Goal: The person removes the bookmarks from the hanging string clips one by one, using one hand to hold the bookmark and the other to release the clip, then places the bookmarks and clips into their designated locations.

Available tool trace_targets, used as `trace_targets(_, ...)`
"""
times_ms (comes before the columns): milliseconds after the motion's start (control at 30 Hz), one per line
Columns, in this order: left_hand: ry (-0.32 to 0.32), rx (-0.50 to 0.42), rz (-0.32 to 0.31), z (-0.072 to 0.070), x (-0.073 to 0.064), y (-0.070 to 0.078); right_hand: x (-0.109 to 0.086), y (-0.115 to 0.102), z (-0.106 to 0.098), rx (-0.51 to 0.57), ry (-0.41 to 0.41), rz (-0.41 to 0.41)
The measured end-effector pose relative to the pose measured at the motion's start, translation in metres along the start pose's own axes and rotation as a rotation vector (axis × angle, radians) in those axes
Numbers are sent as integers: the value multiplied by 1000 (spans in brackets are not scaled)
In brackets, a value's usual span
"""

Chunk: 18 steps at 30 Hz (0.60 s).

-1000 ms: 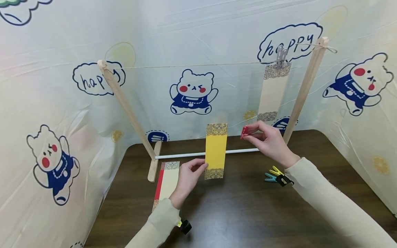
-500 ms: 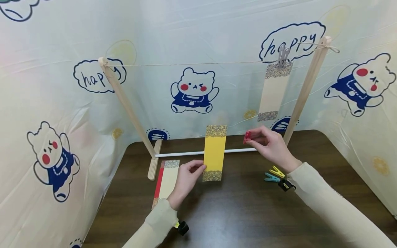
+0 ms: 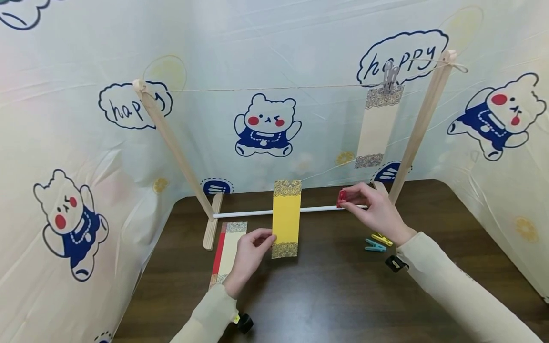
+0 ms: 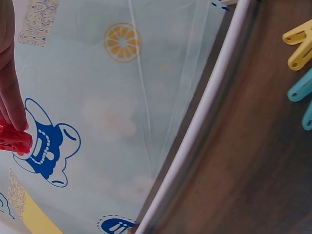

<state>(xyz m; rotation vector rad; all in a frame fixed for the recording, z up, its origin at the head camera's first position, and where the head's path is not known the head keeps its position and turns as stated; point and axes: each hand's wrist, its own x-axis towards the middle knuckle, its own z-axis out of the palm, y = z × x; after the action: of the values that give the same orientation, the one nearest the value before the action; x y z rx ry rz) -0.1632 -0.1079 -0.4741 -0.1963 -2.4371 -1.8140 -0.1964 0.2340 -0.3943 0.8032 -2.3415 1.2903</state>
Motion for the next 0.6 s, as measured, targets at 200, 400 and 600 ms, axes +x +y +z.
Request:
trace_targets(200,-1,-1,3,-6,-5,-6,-10,5,0,-46,-39,49)
trace_targets(400,18,-25,-15,-12,-9,-13,-17,12,2,-58,-44,34)
trace_targets(600,24,-46,-35,-18,-11,-15,-23,17,5,-50,-46,38)
